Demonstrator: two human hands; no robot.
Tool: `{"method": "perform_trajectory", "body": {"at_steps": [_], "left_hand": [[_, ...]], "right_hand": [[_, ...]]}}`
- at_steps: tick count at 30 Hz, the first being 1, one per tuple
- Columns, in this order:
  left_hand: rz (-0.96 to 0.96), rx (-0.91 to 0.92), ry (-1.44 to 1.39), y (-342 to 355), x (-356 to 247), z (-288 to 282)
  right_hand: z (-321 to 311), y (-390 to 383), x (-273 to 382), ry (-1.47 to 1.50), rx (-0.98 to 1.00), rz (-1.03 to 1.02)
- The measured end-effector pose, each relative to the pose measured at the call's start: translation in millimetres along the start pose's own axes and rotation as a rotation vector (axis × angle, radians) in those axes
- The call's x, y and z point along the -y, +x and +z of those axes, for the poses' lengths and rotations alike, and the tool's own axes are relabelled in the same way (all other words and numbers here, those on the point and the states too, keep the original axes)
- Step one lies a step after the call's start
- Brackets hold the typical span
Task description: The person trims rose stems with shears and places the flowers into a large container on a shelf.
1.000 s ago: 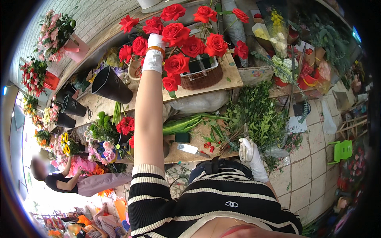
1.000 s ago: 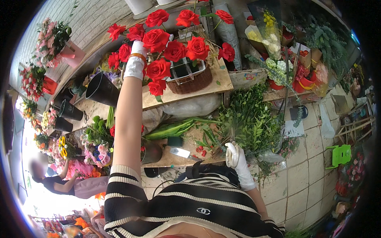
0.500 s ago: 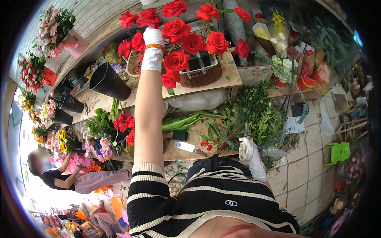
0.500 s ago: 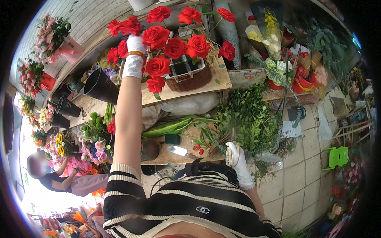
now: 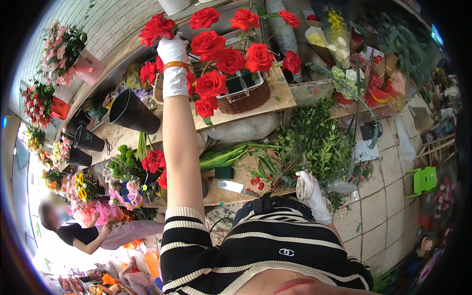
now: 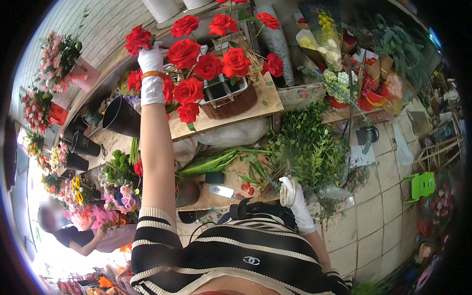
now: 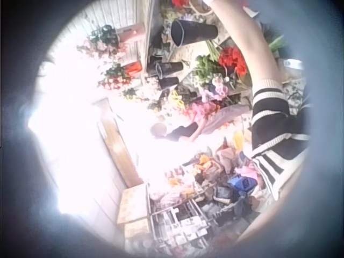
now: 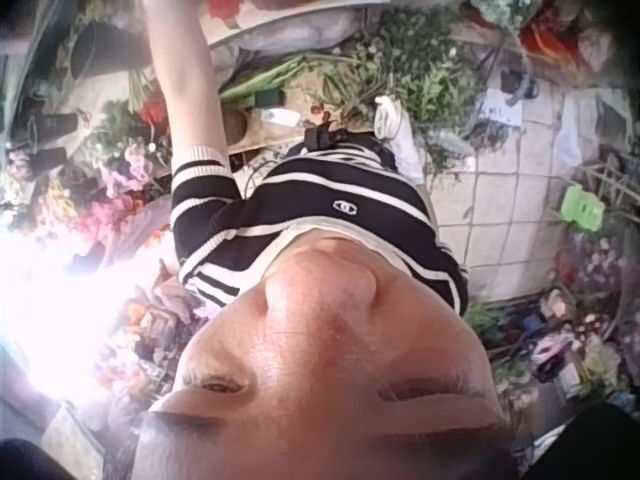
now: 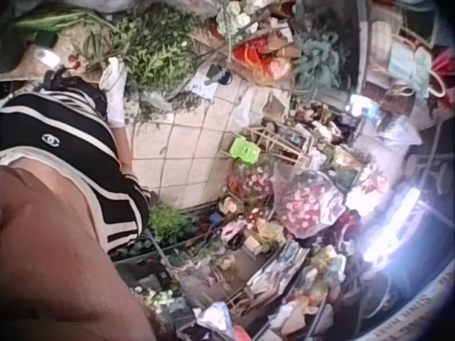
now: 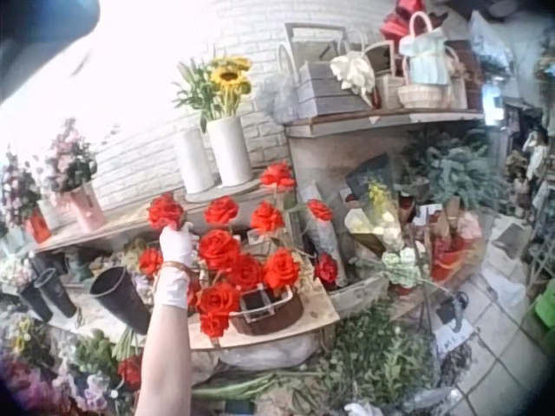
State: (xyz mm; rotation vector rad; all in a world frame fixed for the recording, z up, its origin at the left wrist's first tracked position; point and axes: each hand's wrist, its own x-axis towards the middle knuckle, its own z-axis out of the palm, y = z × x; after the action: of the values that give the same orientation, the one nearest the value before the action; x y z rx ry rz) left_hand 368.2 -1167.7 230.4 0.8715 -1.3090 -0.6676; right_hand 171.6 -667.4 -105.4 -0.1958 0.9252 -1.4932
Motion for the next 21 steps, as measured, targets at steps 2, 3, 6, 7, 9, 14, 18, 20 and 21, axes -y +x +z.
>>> {"method": "perform_trajectory", "body": {"at_steps": [2,3,6,7,9,14,18,20,21], "left_hand": [[-0.043,0.030,0.127,2.1,-2.8,-2.8],[-0.089,0.044,0.188,-11.3,-16.4,3.6],[0.004,0.046,0.379,-25.0,-31.9,2.7],[-0.015,0.036,0.361,-24.6,-30.0,1.5],[-0.055,0.019,0.322,-23.2,-24.1,-0.4],[0.097,0.170,0.657,-4.9,36.3,-6.5],[-0.079,0.304,0.173,6.7,85.7,-3.6],[-0.185,0.362,-0.175,2.2,91.7,3.3],[-0.236,0.386,-0.348,0.5,93.7,5.4]], "right_hand": [[5.8,-2.9,4.6,0.057,0.006,0.036],[3.5,-3.1,2.8,0.037,-0.011,0.025],[-2.5,3.0,-3.8,-0.042,-0.060,-0.007],[-3.8,3.8,-7.6,0.021,-0.040,-0.008],[-6.7,4.7,-13.4,0.148,-0.002,-0.010],[5.2,-5.3,-1.5,0.029,-0.077,0.077],[-3.5,-1.3,-4.7,0.164,-0.003,0.098],[-2.3,-2.5,-2.6,0.160,0.002,0.092],[-1.5,-2.7,-1.9,0.157,0.007,0.090]]}}
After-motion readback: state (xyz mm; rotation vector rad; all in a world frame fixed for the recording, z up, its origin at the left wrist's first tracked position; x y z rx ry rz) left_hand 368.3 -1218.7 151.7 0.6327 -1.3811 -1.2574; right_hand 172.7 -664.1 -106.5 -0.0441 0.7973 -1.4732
